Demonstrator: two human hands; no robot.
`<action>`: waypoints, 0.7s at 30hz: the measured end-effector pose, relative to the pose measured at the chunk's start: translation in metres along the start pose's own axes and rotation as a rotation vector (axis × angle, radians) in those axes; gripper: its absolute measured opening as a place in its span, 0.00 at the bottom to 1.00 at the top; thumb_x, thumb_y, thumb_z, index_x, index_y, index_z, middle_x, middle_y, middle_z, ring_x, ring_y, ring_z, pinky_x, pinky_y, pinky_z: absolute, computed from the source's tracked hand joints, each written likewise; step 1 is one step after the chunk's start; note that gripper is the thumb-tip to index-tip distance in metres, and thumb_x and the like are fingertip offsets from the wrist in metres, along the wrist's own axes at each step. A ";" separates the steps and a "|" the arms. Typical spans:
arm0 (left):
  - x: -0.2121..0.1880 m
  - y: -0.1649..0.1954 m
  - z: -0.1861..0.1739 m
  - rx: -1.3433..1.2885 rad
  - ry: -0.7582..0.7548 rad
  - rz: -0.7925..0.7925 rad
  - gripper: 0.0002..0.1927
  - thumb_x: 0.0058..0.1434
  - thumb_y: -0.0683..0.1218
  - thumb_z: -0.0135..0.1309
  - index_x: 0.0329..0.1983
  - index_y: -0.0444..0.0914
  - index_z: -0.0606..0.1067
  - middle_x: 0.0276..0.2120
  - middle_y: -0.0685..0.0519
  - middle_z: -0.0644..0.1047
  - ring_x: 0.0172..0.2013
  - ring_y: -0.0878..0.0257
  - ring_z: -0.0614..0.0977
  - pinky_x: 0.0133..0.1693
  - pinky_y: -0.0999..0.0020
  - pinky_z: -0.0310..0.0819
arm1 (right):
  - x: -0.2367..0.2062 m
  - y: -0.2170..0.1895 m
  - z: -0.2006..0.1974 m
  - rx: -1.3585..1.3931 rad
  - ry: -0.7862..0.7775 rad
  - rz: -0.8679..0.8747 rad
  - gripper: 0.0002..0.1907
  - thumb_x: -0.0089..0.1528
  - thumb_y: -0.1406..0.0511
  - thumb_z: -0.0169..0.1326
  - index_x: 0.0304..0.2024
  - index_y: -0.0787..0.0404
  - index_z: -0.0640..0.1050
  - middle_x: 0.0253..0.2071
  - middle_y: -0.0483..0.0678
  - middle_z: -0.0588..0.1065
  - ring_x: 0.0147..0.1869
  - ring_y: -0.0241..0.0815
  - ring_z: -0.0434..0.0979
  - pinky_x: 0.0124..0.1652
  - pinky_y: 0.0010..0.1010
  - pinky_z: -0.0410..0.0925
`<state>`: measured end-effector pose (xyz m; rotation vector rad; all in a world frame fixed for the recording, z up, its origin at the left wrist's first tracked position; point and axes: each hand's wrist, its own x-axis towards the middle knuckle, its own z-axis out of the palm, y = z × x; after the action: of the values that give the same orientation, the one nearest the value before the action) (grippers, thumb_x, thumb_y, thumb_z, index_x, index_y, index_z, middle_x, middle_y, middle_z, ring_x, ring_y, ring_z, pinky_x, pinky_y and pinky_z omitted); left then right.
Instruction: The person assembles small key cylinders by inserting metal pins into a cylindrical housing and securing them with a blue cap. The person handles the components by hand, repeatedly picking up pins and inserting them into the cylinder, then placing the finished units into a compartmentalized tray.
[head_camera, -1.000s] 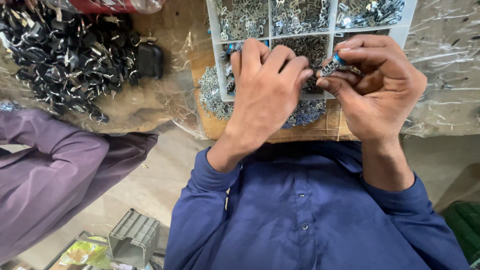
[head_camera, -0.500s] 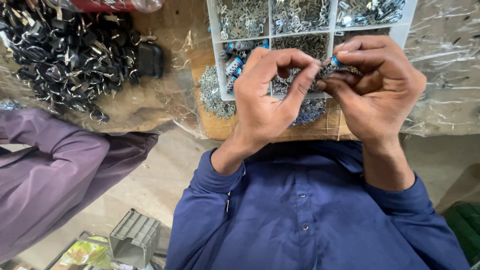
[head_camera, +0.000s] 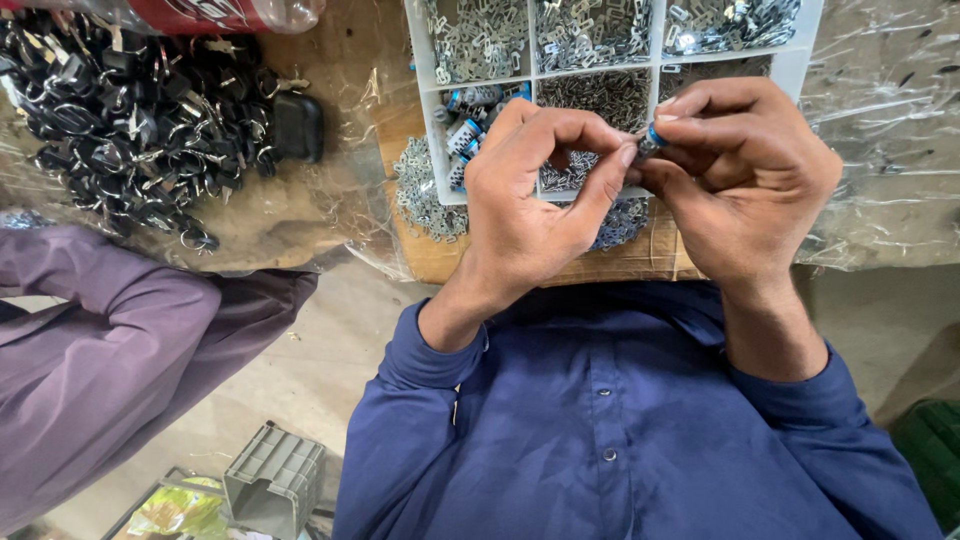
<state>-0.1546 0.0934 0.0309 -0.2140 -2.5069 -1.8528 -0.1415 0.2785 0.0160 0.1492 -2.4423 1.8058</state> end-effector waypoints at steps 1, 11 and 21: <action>0.000 0.001 0.000 0.000 -0.004 -0.008 0.08 0.64 0.38 0.66 0.43 0.38 0.79 0.35 0.57 0.81 0.36 0.68 0.77 0.38 0.76 0.74 | 0.000 0.000 0.000 -0.029 -0.012 -0.025 0.15 0.60 0.83 0.71 0.45 0.72 0.80 0.50 0.56 0.76 0.50 0.39 0.80 0.46 0.21 0.75; -0.001 -0.005 -0.003 -0.065 -0.084 -0.069 0.07 0.64 0.37 0.66 0.41 0.36 0.78 0.37 0.54 0.81 0.36 0.68 0.81 0.39 0.76 0.78 | -0.002 0.001 0.002 0.088 0.033 0.098 0.15 0.61 0.80 0.71 0.42 0.71 0.76 0.52 0.57 0.75 0.45 0.32 0.77 0.41 0.15 0.73; 0.005 0.056 -0.031 0.141 0.211 0.313 0.13 0.66 0.35 0.65 0.44 0.40 0.72 0.44 0.58 0.80 0.42 0.61 0.77 0.42 0.70 0.73 | 0.010 -0.012 0.005 0.248 0.036 0.192 0.14 0.66 0.83 0.59 0.51 0.71 0.73 0.52 0.56 0.76 0.50 0.39 0.82 0.50 0.27 0.81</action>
<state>-0.1548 0.0809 0.0940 -0.3636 -2.2945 -1.4914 -0.1502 0.2706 0.0270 -0.1029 -2.2680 2.1671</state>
